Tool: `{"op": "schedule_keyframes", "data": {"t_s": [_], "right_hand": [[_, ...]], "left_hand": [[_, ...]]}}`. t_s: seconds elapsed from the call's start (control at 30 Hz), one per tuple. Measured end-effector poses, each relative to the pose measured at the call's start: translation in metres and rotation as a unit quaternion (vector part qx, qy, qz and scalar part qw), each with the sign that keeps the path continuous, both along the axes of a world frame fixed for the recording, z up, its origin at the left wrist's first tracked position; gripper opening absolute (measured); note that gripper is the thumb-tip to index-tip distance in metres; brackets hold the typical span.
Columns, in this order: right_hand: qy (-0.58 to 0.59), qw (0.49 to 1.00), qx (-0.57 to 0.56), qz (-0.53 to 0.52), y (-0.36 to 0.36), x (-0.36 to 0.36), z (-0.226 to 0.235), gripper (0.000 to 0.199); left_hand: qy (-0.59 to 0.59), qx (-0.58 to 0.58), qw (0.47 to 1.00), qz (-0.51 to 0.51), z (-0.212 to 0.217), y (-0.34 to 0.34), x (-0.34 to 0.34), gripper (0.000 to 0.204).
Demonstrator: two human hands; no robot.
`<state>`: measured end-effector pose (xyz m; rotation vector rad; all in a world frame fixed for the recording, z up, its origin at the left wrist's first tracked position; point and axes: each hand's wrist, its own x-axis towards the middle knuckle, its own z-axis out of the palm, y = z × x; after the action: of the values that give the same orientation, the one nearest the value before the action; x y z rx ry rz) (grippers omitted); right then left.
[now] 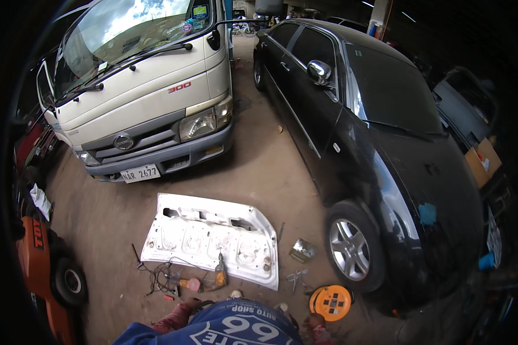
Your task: The person uses a hammer and drill bit to mark a spot on a white car part, then drills multiple holes into it using a power drill. The person sits on the floor during the task.
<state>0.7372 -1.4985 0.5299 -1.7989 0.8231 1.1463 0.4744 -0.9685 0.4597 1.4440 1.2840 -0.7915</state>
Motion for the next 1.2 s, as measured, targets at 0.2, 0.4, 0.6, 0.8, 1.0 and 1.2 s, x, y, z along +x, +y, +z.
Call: {"op": "schedule_keyframes", "data": {"t_s": [0.2, 0.4, 0.6, 0.8, 1.0, 1.2], "right_hand": [[-0.014, 0.999, 0.007, 0.034, 0.002, -0.018, -0.005, 0.024], [-0.068, 0.997, 0.018, -0.013, 0.024, -0.045, -0.002, 0.026], [-0.033, 0.998, 0.034, -0.028, 0.043, -0.069, -0.01, 0.022], [-0.059, 0.982, 0.011, 0.177, 0.063, -0.083, -0.025, 0.019], [-0.171, 0.958, 0.007, 0.23, 0.071, -0.084, -0.037, 0.02], [-0.31, 0.667, -0.119, 0.667, 0.083, -0.048, -0.052, 0.024]], "left_hand": [[-0.023, -0.015, 0.999, -0.016, -0.019, 0.026, -0.015, 0.05], [-0.037, -0.004, 0.999, -0.034, -0.024, 0.054, -0.025, 0.047], [-0.042, 0.029, 0.996, -0.079, 0.0, 0.086, -0.022, 0.044], [-0.035, 0.023, 0.999, -0.03, 0.013, 0.105, -0.027, 0.04], [-0.041, 0.005, 0.999, -0.019, -0.001, 0.119, -0.031, 0.04], [-0.049, 0.005, 0.999, 0.001, -0.024, 0.124, -0.047, 0.043]]}}
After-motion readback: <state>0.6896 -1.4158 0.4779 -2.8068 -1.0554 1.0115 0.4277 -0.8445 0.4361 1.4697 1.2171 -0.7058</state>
